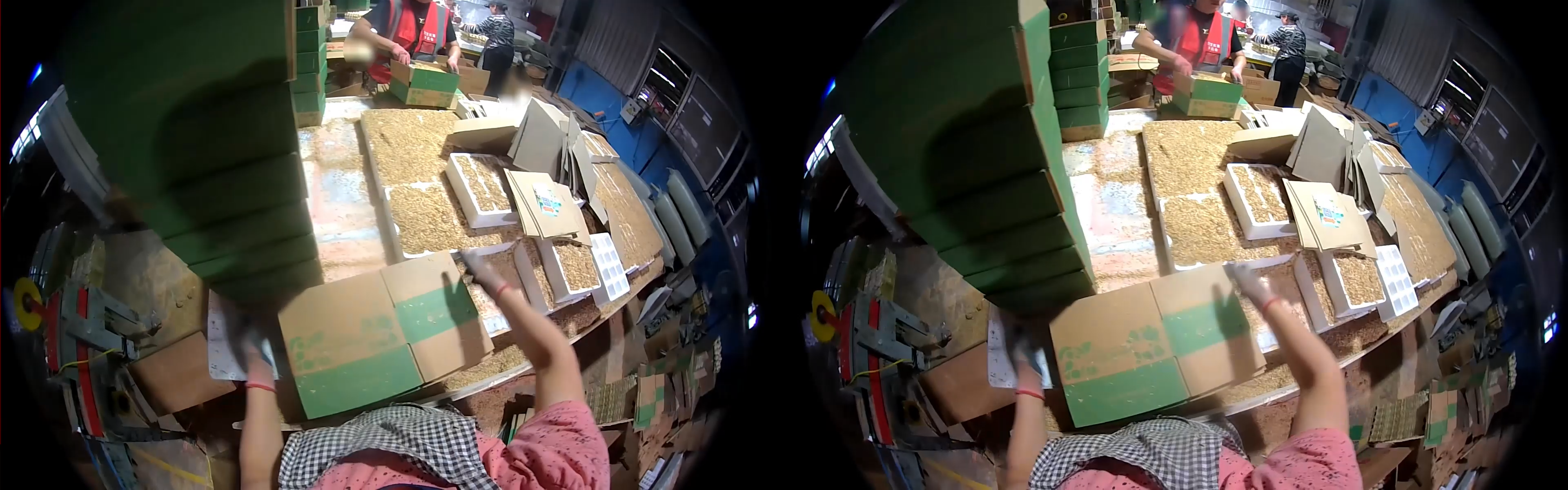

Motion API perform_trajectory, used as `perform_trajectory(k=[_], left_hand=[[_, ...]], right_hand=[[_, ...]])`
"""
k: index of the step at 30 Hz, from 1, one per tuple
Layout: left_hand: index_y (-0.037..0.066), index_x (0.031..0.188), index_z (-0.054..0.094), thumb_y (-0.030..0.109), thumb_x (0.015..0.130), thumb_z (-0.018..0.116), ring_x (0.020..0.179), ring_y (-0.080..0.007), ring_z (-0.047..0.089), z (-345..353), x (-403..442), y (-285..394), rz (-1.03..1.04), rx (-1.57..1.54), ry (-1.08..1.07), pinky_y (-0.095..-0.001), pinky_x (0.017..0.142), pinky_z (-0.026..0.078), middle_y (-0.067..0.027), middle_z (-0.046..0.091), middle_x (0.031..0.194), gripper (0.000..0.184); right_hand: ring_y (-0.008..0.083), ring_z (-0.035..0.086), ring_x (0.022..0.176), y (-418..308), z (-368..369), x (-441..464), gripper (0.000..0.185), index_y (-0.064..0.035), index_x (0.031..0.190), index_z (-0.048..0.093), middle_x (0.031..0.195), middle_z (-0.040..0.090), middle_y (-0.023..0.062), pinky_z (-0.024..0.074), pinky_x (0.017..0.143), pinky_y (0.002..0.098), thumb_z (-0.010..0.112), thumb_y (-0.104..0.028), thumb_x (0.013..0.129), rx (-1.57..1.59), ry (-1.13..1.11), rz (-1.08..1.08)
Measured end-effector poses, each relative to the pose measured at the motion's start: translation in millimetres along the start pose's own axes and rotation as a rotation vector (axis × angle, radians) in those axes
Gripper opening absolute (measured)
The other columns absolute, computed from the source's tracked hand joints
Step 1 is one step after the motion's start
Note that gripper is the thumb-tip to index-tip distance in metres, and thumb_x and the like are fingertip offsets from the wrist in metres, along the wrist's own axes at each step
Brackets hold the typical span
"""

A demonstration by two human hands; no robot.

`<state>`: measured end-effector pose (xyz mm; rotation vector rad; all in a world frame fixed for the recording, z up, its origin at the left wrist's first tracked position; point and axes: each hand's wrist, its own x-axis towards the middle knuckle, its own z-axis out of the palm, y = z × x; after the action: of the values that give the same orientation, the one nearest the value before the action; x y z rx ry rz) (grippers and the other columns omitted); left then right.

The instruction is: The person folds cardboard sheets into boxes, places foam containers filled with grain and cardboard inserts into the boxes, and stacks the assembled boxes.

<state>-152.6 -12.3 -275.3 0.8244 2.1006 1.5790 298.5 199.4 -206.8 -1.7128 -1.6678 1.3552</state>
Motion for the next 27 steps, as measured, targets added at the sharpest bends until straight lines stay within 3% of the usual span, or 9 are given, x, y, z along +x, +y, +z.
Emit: perform_trajectory(k=[2, 6, 13, 15, 18, 20, 22, 25, 27], left_hand=[[-0.002, 0.143, 0.028, 0.021, 0.098, 0.049, 0.133, -0.0234, 0.034, 31.0, -31.4, -35.4, -0.142, 0.145, -0.214, -0.0321, 0.111, 0.025, -0.0153, 0.035, 0.145, 0.055], [-0.003, 0.144, 0.026, 0.014, 0.093, 0.057, 0.135, -0.0241, 0.030, 24.1, -77.7, 77.4, -0.009, -0.065, -0.065, -0.0334, 0.112, 0.023, -0.0153, 0.029, 0.149, 0.062], [0.005, 0.146, 0.026, 0.049, 0.077, 0.073, 0.138, -0.0351, 0.023, -8.2, -70.9, 181.3, 1.212, 0.549, 0.392, -0.0460, 0.114, 0.017, -0.0185, 0.028, 0.149, 0.095], [0.011, 0.142, 0.038, 0.056, 0.070, 0.073, 0.135, -0.0396, 0.027, -0.5, -101.1, 279.1, 1.153, 1.019, -0.180, -0.0524, 0.112, 0.020, -0.0210, 0.033, 0.144, 0.091], [0.007, 0.135, 0.045, 0.037, 0.071, 0.076, 0.115, -0.0380, 0.051, 15.7, -93.9, 290.2, 0.641, 0.925, -0.703, -0.0443, 0.099, 0.040, -0.0229, 0.049, 0.129, 0.078], [0.008, 0.140, 0.038, 0.035, 0.081, 0.068, 0.116, -0.0386, 0.052, 14.7, -82.4, 304.5, 0.893, 1.011, -0.731, -0.0425, 0.097, 0.043, -0.0226, 0.048, 0.132, 0.071], [0.007, 0.145, 0.027, 0.038, 0.087, 0.059, 0.120, -0.0383, 0.049, 4.5, -58.8, 311.0, 0.480, 0.905, -0.868, -0.0455, 0.097, 0.041, -0.0237, 0.039, 0.141, 0.073], [0.008, 0.147, 0.021, 0.036, 0.092, 0.053, 0.118, -0.0404, 0.050, 7.8, -18.9, 291.6, 0.715, 1.112, -0.708, -0.0451, 0.099, 0.039, -0.0254, 0.043, 0.137, 0.070], [0.004, 0.136, 0.039, 0.025, 0.092, 0.052, 0.102, -0.0307, 0.060, 10.7, -18.2, 311.1, 0.458, 0.829, -0.746, -0.0384, 0.090, 0.047, -0.0200, 0.061, 0.115, 0.050]], right_hand=[[0.0288, 0.039, 0.131, 40.2, 30.9, 1.9, 0.072, 0.0061, 0.140, 0.032, 0.139, 0.042, 0.0244, 0.0313, 0.107, 0.0362, 0.054, -0.041, 0.090, -0.317, -0.001, -0.237], [0.0232, 0.046, 0.120, -3.4, 0.9, -22.1, 0.057, 0.0048, 0.136, 0.036, 0.127, 0.050, 0.0172, 0.0347, 0.103, 0.0319, 0.048, -0.012, 0.084, 0.298, 0.226, -0.486], [0.0150, 0.050, 0.111, -23.4, -17.6, -6.7, 0.047, 0.0017, 0.130, 0.047, 0.120, 0.055, 0.0068, 0.0393, 0.097, 0.0274, 0.046, -0.004, 0.083, 0.612, 0.251, -0.663], [0.0141, 0.050, 0.111, -45.1, -28.8, -36.1, 0.048, 0.0024, 0.131, 0.046, 0.120, 0.055, 0.0056, 0.0386, 0.098, 0.0287, 0.047, -0.001, 0.083, 0.638, 0.065, -0.709], [0.0345, 0.044, 0.123, -102.6, -37.6, -80.0, 0.063, 0.0035, 0.135, 0.038, 0.131, 0.048, 0.0197, 0.0329, 0.105, 0.0430, 0.060, -0.014, 0.079, -0.057, 0.572, -1.146], [0.0378, 0.036, 0.129, -115.3, -18.7, -102.1, 0.074, -0.0011, 0.139, 0.035, 0.137, 0.041, 0.0211, 0.0241, 0.109, 0.0559, 0.067, -0.025, 0.077, -0.813, 0.436, -1.122], [0.0337, 0.035, 0.131, -111.9, -7.6, -125.9, 0.064, -0.0092, 0.135, 0.044, 0.140, 0.040, 0.0153, 0.0201, 0.112, 0.0549, 0.065, -0.029, 0.078, -0.648, 0.428, -1.290], [0.0296, 0.047, 0.118, -91.4, -14.0, -126.9, 0.036, -0.0067, 0.105, 0.063, 0.111, 0.056, 0.0117, 0.0225, 0.111, 0.0561, 0.064, -0.032, 0.079, -0.671, 0.479, -1.500], [0.0269, 0.055, 0.098, -106.8, -39.8, -131.8, 0.030, -0.0071, 0.086, 0.063, 0.092, 0.060, 0.0092, 0.0305, 0.105, 0.0553, 0.059, -0.036, 0.080, -0.356, -0.031, -1.554]])
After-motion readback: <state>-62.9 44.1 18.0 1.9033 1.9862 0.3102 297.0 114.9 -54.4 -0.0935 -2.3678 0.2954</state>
